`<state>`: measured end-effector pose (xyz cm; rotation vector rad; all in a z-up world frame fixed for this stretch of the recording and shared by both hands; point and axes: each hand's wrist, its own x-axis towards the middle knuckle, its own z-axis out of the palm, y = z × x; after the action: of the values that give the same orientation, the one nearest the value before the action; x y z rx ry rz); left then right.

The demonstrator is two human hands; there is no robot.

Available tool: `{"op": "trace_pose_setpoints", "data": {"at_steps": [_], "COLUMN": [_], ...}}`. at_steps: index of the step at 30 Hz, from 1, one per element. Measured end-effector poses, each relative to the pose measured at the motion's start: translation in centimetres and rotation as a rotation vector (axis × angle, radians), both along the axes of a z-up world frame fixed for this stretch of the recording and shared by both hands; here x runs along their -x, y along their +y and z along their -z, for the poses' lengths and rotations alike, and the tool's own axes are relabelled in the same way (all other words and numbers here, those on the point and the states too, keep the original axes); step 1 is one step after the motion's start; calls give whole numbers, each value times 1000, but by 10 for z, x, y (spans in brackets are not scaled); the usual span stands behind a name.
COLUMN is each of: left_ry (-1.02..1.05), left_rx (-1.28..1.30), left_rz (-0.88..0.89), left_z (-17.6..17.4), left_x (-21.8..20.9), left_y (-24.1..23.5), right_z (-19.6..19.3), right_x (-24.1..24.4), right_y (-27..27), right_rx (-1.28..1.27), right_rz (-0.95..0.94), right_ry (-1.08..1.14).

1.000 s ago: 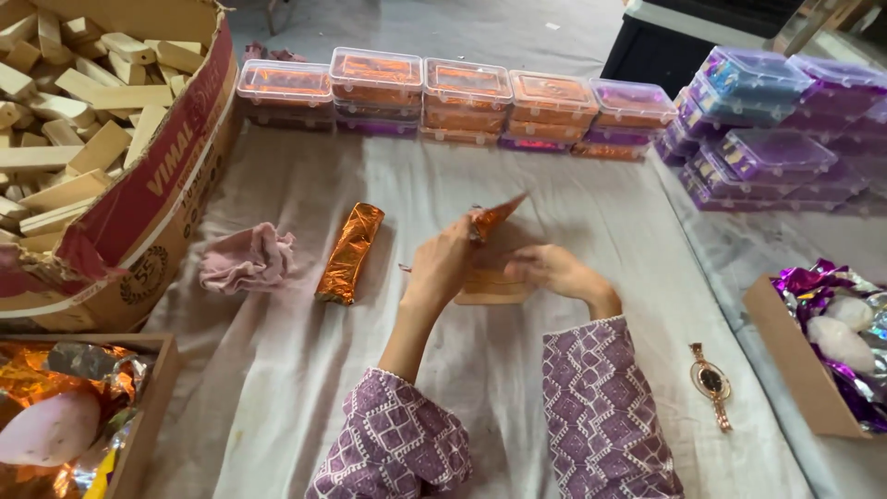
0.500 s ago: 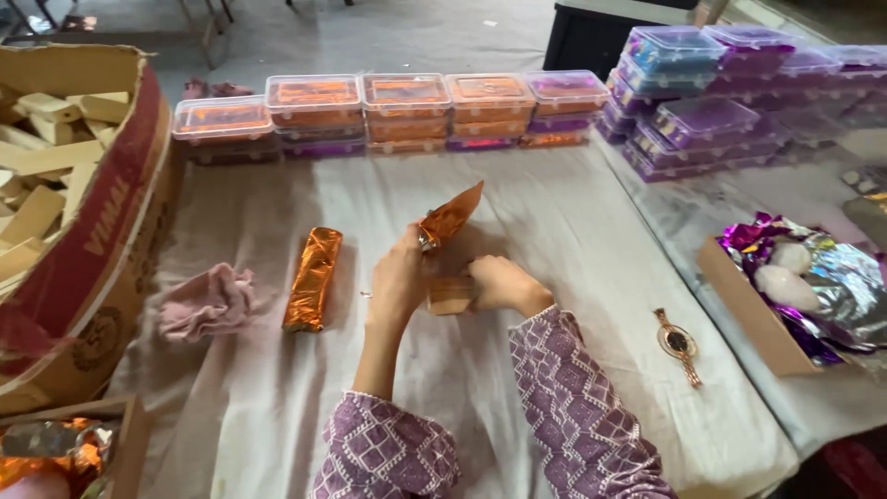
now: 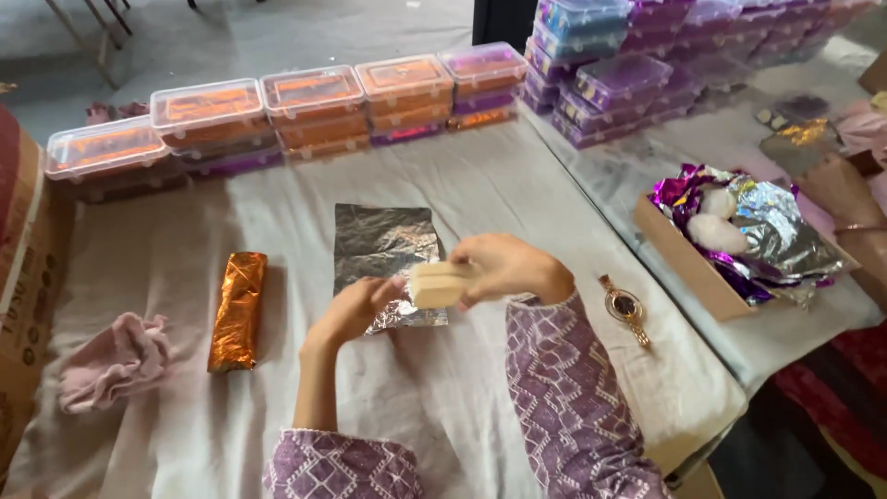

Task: The person wraps wooden blocks in orange foil, folding the foil around each block and pressing the edges closed. They wipe a block with a pink cloth, take new blocks from a cardboard box, and finish wrapping a second block, leaving both wrapped blocks on the bed.

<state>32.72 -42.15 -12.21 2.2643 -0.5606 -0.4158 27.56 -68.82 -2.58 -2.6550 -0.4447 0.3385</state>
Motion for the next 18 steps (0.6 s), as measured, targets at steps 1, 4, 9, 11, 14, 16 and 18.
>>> {"op": "trace_pose_setpoints", "data": {"at_steps": [1, 4, 9, 11, 14, 16, 18], "left_ry": [18, -37, -354, -385, -364, -269, -317], "left_rx": [26, -70, -124, -203, -336, -340, -337], "left_rz": [17, -38, -247, -293, -295, -250, -267], "left_z": [-1, 49, 52, 37, 35, 45, 55], "left_x": [-4, -33, -22, -14, -8, -8, -7], "left_y": [2, 22, 37, 33, 25, 17, 14], "right_z": [1, 9, 39, 52, 64, 69, 69], "right_x": [-4, -12, -28, -36, -46, -47, -44], "right_y": [2, 18, 42, 45, 44, 43, 47], "right_rx": [-6, -18, -18, -9, -14, -13, -30], "right_rz": [-21, -28, -58, -89, -142, -136, -145], "right_ry": [-94, -227, -283, -293, -333, -342, -301]}}
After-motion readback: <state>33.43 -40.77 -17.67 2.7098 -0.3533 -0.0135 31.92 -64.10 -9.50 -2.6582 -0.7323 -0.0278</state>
